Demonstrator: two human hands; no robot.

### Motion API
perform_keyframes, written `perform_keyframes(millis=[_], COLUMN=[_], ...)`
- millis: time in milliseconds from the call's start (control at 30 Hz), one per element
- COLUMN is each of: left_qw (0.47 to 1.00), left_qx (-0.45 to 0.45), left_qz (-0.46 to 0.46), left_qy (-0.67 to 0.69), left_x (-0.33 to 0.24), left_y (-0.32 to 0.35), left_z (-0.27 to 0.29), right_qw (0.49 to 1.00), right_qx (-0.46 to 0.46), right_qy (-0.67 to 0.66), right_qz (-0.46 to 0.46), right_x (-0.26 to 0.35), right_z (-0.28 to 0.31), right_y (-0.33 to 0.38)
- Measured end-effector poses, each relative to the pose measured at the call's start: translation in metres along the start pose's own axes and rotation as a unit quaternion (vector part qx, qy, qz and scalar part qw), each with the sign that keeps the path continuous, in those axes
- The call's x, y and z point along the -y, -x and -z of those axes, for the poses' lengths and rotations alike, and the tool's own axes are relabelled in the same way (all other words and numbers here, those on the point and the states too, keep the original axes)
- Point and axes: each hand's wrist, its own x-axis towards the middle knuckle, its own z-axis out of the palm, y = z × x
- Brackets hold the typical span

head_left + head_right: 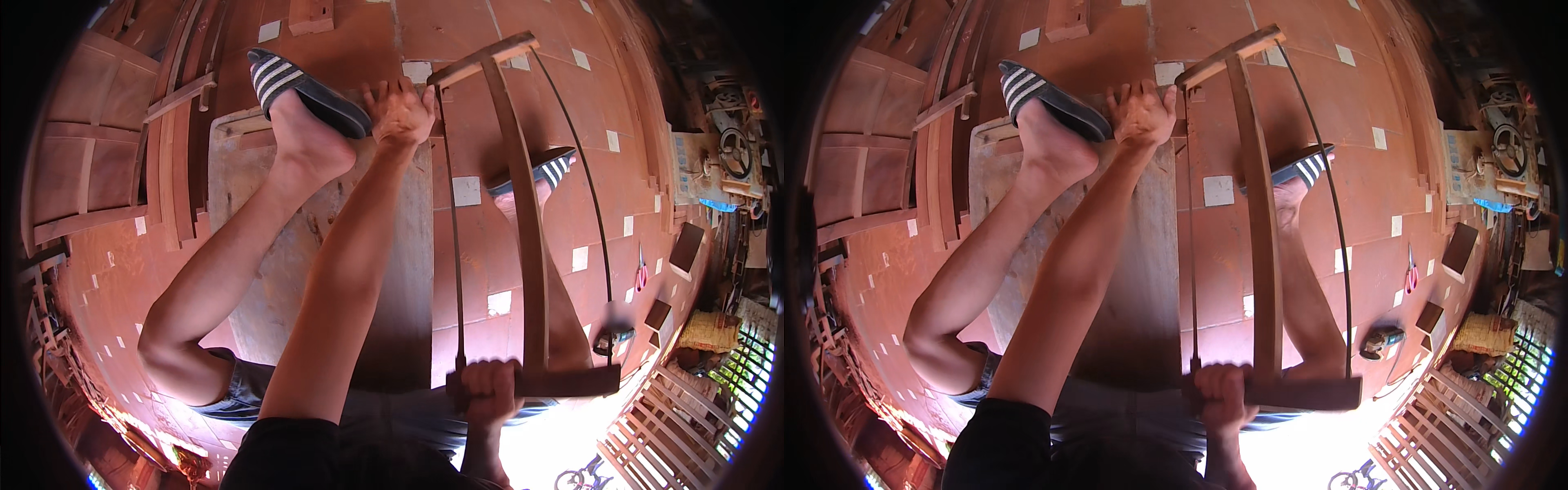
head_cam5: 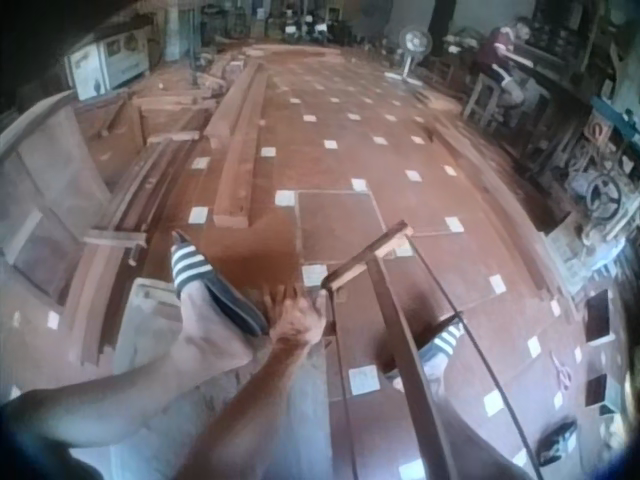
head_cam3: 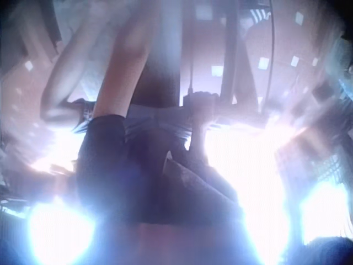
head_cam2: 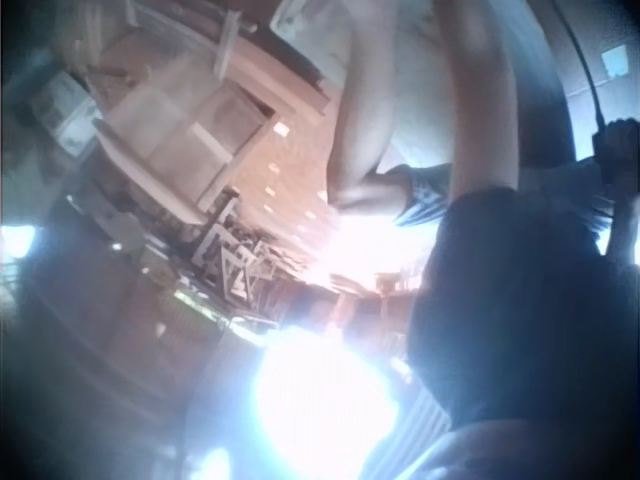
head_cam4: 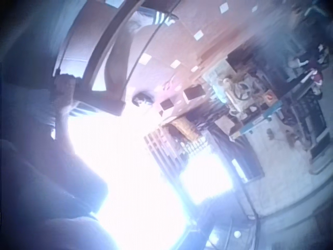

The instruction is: The person sits on the floor and uses a hand saw to cut a long wooden plank. They hold the wood steady with one hand and saw with the other, then reposition the wood to continue cutting.

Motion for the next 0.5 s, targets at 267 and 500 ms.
perform_keyframes(millis=[267,500], left_qw=[0.999,0.997], left_qx=[0.049,0.075], left_qz=[0.020,0.016], left_qy=[-0.005,-0.003], left_x=[-0.009,-0.010], left_y=[0.005,0.007], left_z=[0.013,0.012], right_qw=[0.997,0.995], right_qx=[-0.072,-0.019], right_qy=[0.032,0.070], right_qz=[0.013,0.069], right_x=[-0.074,-0.091], right_z=[-0.024,-0.019], right_y=[-0.156,-0.151])
